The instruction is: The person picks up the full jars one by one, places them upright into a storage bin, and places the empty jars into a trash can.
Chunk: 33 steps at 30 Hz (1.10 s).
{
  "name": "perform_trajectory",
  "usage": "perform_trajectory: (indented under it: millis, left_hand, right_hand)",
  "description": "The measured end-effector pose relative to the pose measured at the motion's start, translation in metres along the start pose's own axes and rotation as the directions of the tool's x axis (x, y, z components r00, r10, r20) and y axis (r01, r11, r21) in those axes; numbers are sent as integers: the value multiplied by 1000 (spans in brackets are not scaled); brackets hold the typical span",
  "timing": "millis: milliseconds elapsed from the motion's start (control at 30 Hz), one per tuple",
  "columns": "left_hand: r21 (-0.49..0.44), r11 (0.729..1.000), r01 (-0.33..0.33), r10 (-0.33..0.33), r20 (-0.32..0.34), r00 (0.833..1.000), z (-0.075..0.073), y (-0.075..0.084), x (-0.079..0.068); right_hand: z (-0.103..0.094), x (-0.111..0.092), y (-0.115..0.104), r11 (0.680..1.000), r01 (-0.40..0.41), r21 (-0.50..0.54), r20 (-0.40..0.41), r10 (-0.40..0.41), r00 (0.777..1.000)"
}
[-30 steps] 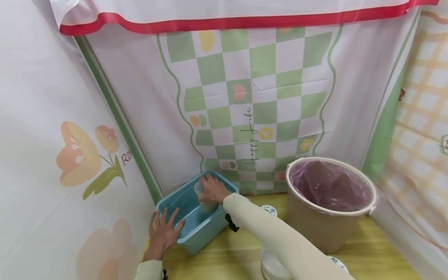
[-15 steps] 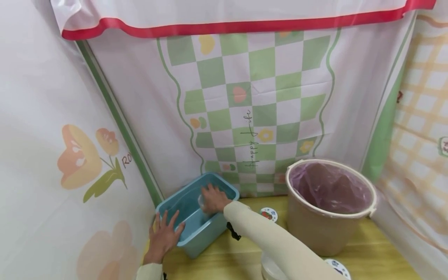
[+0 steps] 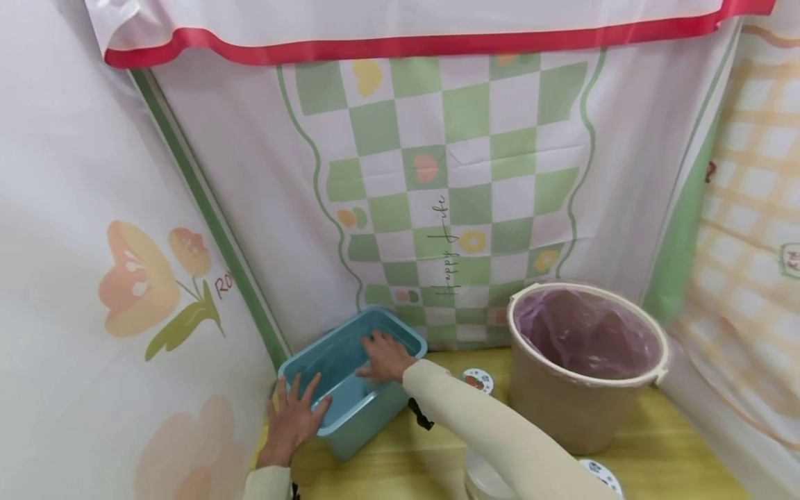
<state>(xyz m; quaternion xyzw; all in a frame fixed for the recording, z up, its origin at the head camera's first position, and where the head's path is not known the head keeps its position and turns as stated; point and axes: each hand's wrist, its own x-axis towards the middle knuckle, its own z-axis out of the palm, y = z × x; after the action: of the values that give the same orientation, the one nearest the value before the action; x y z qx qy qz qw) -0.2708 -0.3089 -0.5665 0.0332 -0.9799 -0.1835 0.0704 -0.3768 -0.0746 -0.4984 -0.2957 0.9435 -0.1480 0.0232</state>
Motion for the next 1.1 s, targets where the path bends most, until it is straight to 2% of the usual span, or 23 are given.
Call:
perform_trajectory:
  millis: [200, 400, 533, 667, 900, 1100]
  left_hand:
    - [35, 999, 16, -18, 52, 998, -6, 3, -1]
    - [33, 999, 19, -21, 48, 999, -6, 3, -1]
    - [19, 1000, 11, -12, 32, 999, -7, 3, -2]
    - [7, 1000, -6, 6, -3, 1000, -7, 4, -1]
    - [51, 999, 6, -8, 31, 999, -8, 4, -2]
    - [30, 999, -16, 16, -12, 1000, 1, -3, -2]
  right_hand:
    - [-2, -8, 2, 997, 78, -15, -2, -78, 997]
    - [-7, -29, 5, 985, 155, 70, -2, -156, 988]
    - [-7, -50, 12, 979, 165, 121, -27, -163, 986]
    - [-5, -73, 21, 976, 179, 122, -71, -171, 983]
    - [1, -113, 37, 979, 161, 123, -103, -149, 984]
    - [8, -140, 45, 980, 150, 131, -138, -132, 982]
